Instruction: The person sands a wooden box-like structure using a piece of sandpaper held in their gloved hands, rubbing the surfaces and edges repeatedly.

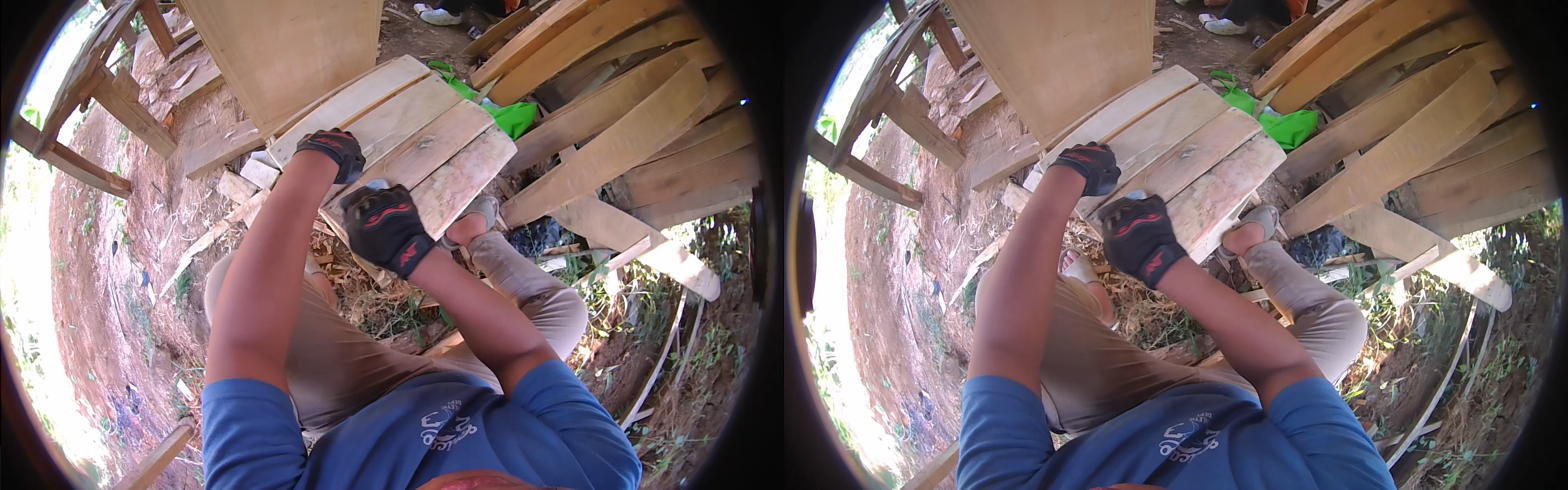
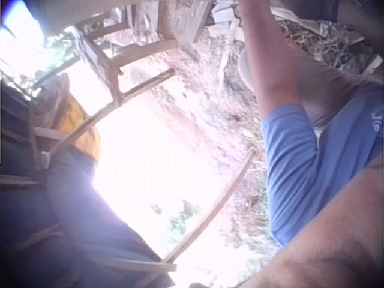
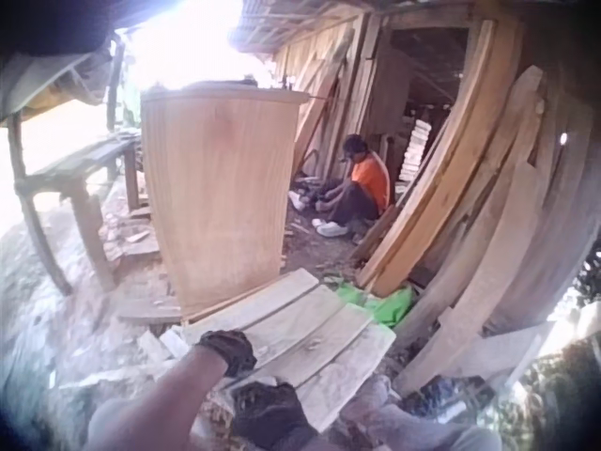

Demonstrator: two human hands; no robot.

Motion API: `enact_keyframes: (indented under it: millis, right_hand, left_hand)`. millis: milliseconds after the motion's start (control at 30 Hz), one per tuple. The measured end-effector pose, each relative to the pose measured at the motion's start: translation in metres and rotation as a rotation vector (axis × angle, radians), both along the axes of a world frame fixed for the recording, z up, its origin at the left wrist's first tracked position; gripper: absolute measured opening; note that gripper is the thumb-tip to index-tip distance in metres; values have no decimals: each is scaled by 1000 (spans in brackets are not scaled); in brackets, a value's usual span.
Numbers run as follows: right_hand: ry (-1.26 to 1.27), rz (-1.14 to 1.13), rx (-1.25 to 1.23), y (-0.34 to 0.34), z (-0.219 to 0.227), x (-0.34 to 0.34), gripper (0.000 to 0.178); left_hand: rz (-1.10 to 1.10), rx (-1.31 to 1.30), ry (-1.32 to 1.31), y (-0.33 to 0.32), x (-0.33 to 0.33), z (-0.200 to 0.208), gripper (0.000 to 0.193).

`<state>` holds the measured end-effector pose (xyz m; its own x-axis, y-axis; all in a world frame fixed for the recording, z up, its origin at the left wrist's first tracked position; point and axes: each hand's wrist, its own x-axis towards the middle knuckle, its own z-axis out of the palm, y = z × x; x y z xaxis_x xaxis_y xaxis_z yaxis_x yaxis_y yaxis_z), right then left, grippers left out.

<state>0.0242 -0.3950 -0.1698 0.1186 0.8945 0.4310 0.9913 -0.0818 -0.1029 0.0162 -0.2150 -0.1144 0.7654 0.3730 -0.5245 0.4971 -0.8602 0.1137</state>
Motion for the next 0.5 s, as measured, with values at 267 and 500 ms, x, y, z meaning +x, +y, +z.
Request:
enact_keyframes:
  millis: [267,500]
  right_hand:
    - [-107,-177,-230,-28,-2,171,25]
    - [-165,-292,-192,-26,-13,136,21]
  left_hand:
    - [-46,29,-131,19,-17,-30,57]
    - [-7,24,-157,20,-26,-51,62]
